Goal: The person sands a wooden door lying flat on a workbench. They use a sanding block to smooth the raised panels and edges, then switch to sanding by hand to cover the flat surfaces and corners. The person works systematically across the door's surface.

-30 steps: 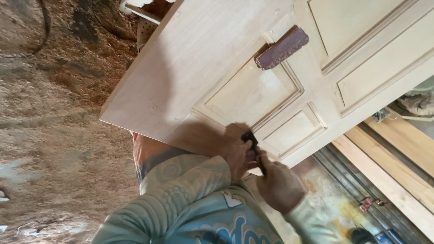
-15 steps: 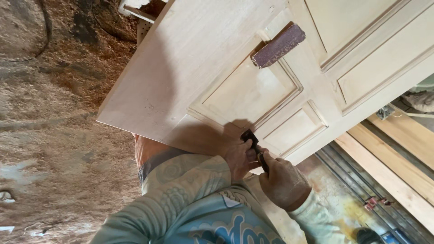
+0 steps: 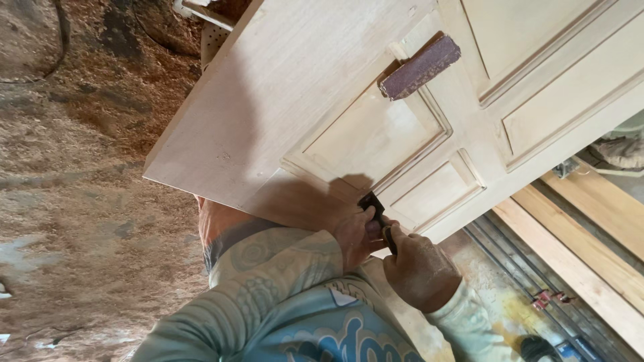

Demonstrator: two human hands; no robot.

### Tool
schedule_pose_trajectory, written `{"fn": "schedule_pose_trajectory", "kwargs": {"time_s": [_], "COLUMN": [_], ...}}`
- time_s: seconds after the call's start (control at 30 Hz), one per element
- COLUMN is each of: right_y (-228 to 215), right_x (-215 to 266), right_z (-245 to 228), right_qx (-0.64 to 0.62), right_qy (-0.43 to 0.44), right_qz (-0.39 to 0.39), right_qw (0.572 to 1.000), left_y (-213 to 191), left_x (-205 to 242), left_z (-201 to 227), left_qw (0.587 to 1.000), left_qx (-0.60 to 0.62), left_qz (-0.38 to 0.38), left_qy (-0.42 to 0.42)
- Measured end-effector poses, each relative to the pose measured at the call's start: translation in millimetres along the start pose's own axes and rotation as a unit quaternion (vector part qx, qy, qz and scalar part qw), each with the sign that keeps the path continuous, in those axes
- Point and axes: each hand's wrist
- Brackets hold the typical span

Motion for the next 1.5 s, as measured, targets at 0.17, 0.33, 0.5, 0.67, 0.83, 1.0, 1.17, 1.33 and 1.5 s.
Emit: {"fn": "schedule_pose_trajectory", "kwargs": {"time_s": [0.17,0.33,0.5,0.67,0.83,1.0,1.17,1.33,1.5], "right_y": [-6.0,-4.2,7.7,27.3,36.1,40.9,56.5,56.4,46.8], "right_x": [-3.4,-6.5,-6.2,-0.3,0.3,0.3,11.3,20.1,21.7], "right_z": [-8.9,-8.1,11.3,33.5,48.5,57.8,72.3,81.8,74.4], "right_qx": [0.012,-0.001,-0.014,-0.092,-0.096,-0.112,-0.16,-0.14,-0.103], "right_qy": [-0.001,-0.005,-0.032,-0.077,-0.062,-0.103,-0.072,-0.081,-0.06], "right_qz": [-0.034,-0.011,0.01,0.09,0.097,0.135,0.154,0.148,0.11], "right_qw": [0.999,1.0,0.999,0.989,0.989,0.979,0.972,0.976,0.987], "left_y": [2.8,-2.3,-7.1,-12.1,-15.7,-17.2,-10.7,-9.4,-20.4], "left_x": [-2.7,-12.4,-19.3,-26.2,-35.9,-36.9,-33.3,-33.3,-41.3], "left_z": [2.2,1.7,-2.2,-9.8,-15.5,-12.3,-17.6,-31.5,-36.5], "left_qw": [0.999,0.998,0.999,0.998,0.998,0.998,0.998,0.996,0.998], "left_qx": [0.003,0.014,-0.024,-0.034,0.001,-0.025,-0.053,-0.078,-0.063], "left_qz": [0.05,0.059,0.034,0.054,0.063,0.05,0.042,0.03,-0.001], "left_qy": [0.002,0.003,-0.002,-0.012,-0.013,0.006,0.017,0.032,0.018]}}
Point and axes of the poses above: each hand's wrist, its own x-axis away from the middle knuckle, its own y-axis out of the palm, z = x × y, and after that the axes turned 7 degrees about z, right-handed
